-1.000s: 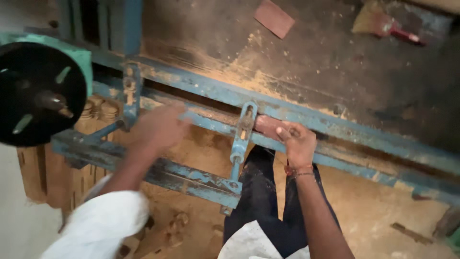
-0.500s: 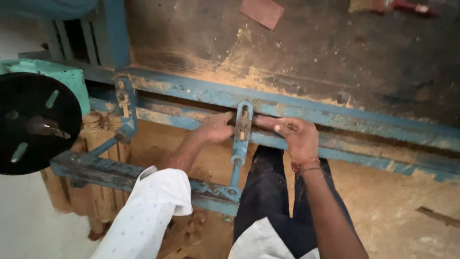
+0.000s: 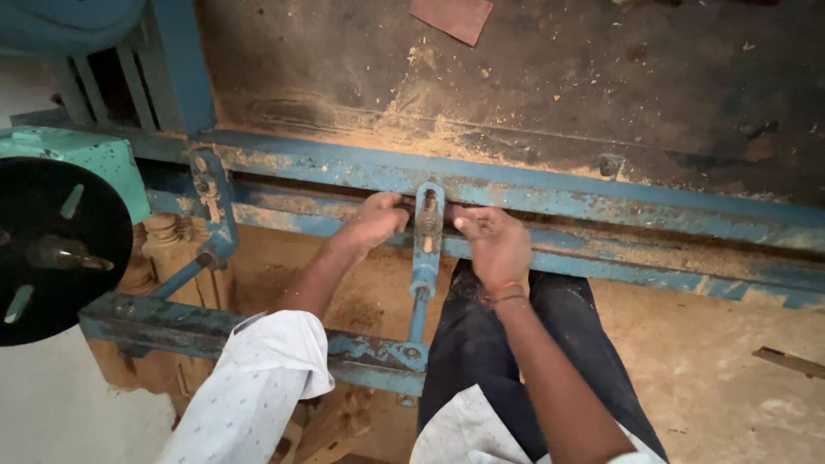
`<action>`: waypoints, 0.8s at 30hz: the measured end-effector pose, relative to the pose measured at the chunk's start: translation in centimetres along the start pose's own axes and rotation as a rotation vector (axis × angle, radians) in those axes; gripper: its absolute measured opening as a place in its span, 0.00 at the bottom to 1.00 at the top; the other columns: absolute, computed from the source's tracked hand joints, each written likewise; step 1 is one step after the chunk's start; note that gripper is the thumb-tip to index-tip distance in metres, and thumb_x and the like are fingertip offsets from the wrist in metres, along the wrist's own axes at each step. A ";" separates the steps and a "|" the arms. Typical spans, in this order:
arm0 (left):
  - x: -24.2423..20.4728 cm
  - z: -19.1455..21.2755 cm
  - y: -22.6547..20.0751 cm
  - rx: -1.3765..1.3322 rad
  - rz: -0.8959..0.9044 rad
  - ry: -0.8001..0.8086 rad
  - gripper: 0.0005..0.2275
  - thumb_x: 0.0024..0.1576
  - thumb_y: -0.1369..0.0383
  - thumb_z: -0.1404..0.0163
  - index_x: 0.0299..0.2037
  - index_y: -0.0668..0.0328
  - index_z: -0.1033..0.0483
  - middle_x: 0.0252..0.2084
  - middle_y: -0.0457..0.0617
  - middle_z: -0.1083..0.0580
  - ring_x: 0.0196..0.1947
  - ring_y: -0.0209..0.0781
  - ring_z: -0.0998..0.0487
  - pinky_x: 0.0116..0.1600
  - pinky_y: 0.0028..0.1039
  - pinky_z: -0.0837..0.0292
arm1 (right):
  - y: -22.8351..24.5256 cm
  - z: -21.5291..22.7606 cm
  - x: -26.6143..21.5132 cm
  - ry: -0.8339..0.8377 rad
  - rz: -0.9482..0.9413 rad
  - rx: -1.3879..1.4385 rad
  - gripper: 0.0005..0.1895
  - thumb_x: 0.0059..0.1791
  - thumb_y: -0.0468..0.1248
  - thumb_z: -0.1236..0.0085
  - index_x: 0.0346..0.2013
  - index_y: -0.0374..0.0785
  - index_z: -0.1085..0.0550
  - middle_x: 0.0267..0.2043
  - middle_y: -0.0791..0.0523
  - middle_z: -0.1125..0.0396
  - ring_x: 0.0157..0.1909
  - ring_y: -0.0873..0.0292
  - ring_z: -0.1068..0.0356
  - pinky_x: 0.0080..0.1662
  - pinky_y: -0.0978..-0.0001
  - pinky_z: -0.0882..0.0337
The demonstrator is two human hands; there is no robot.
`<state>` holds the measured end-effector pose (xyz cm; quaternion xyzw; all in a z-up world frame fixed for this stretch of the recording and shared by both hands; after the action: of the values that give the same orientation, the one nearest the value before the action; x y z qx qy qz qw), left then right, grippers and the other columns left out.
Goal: The person brushes wood shavings off a blue metal lathe frame using a small brush and their hands, occasionally picking up and looking at a piece of wood.
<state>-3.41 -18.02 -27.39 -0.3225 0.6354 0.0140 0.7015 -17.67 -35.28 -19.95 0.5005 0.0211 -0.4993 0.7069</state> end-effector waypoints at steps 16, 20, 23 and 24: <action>-0.9 -1.6 -2.7 0.432 0.039 -0.088 0.18 0.51 0.61 0.48 0.51 0.57 0.19 0.49 0.61 0.20 0.55 0.57 0.23 0.63 0.45 0.41 | 0.3 -0.7 -0.7 -0.241 0.116 -0.278 0.15 0.44 0.49 0.30 0.24 0.45 0.25 0.24 0.59 0.26 0.25 0.56 0.25 0.30 0.62 0.28; -0.7 -1.6 -2.5 0.401 0.076 -0.042 0.21 0.52 0.51 0.44 0.50 0.56 0.22 0.49 0.60 0.22 0.57 0.59 0.23 0.68 0.50 0.38 | -1.3 1.8 -0.9 -0.283 0.212 -0.250 0.14 0.46 0.48 0.30 0.25 0.47 0.25 0.26 0.60 0.25 0.26 0.57 0.25 0.32 0.63 0.28; -1.4 -1.6 -3.3 0.448 0.069 -0.002 0.18 0.48 0.60 0.47 0.47 0.54 0.20 0.43 0.58 0.19 0.58 0.60 0.27 0.75 0.60 0.78 | -3.8 5.0 -0.4 -0.328 0.208 -0.485 0.14 0.44 0.47 0.28 0.24 0.48 0.25 0.25 0.60 0.26 0.25 0.56 0.27 0.32 0.62 0.29; -1.8 -1.7 -3.8 0.443 0.066 -0.001 0.18 0.48 0.60 0.47 0.47 0.54 0.20 0.43 0.58 0.19 0.58 0.60 0.27 0.75 0.60 0.78 | -4.4 6.2 -0.3 -0.361 0.237 -0.479 0.11 0.45 0.46 0.29 0.26 0.48 0.24 0.26 0.60 0.26 0.27 0.57 0.27 0.33 0.63 0.29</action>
<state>-3.60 -21.09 -24.10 -0.1396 0.6328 -0.1026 0.7547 -23.95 -39.57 -19.75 0.2221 -0.0462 -0.4749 0.8503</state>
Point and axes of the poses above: each hand's wrist, its own x-axis towards the middle knuckle, its own z-axis out of the back of the hand, y = z × x, the point moved 6 cm from there along x, towards the middle knuckle
